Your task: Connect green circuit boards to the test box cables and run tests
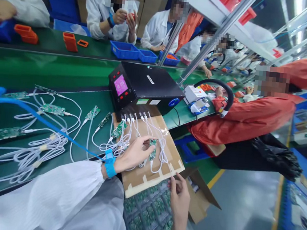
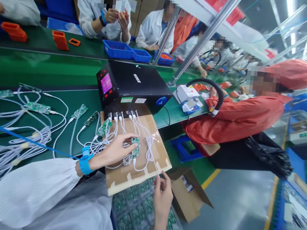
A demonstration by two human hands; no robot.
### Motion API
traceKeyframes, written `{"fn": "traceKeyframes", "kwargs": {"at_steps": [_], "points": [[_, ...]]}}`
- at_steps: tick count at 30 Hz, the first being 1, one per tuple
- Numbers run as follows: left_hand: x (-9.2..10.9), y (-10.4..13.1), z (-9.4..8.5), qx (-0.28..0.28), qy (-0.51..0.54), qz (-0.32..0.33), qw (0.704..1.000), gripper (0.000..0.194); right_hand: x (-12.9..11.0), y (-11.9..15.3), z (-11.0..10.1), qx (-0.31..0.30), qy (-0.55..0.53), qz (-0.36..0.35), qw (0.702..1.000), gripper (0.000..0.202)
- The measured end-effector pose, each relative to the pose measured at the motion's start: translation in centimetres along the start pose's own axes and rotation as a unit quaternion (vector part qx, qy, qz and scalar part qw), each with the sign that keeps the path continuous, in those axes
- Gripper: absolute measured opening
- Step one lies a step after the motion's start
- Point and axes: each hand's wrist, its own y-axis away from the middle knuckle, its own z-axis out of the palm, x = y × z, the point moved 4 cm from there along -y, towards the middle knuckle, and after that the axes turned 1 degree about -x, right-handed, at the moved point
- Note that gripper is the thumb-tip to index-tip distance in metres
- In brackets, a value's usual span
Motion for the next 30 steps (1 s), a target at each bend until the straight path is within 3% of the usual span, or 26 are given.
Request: {"fn": "traceKeyframes", "kwargs": {"at_steps": [4,7,10,14,17,21,26,30], "points": [[-0.2,0.2,0.6,-0.043,0.035,-0.026,0.998,0.04,-3.3,-0.1,-0.1,0.041,-0.133,0.019,0.99,0.044],[0.5,0.4,0.8,-0.039,0.041,-0.029,0.998,0.037,-6.3,-0.9,1.2,0.035,-0.174,-0.021,0.984,0.037],[1.2,0.9,1.1,-0.045,0.044,-0.024,0.998,0.039,-8.9,-1.8,3.2,0.014,-0.155,-0.096,0.983,0.033],[1.8,1.4,1.5,-0.083,0.032,-0.002,0.996,0.043,-11.3,-2.7,4.9,0.056,-0.061,-0.212,0.974,0.018],[2.0,1.6,1.6,-0.121,0.021,0.007,0.992,0.045,-11.9,-3.0,5.4,0.076,-0.03,-0.262,0.962,0.014],[1.9,1.5,1.7,-0.168,0.04,-0.004,0.985,0.047,-11.2,-3.1,5.9,0.044,-0.067,-0.253,0.964,0.014],[1.8,1.0,1.7,-0.16,0.053,-0.007,0.986,0.044,-10.2,-3.1,5.6,0.076,-0.104,-0.226,0.965,0.025],[1.8,0.9,2.3,-0.167,0.107,-0.052,0.979,0.045,-11.1,-3.0,5.4,0.061,-0.123,-0.298,0.945,0.016]]}}
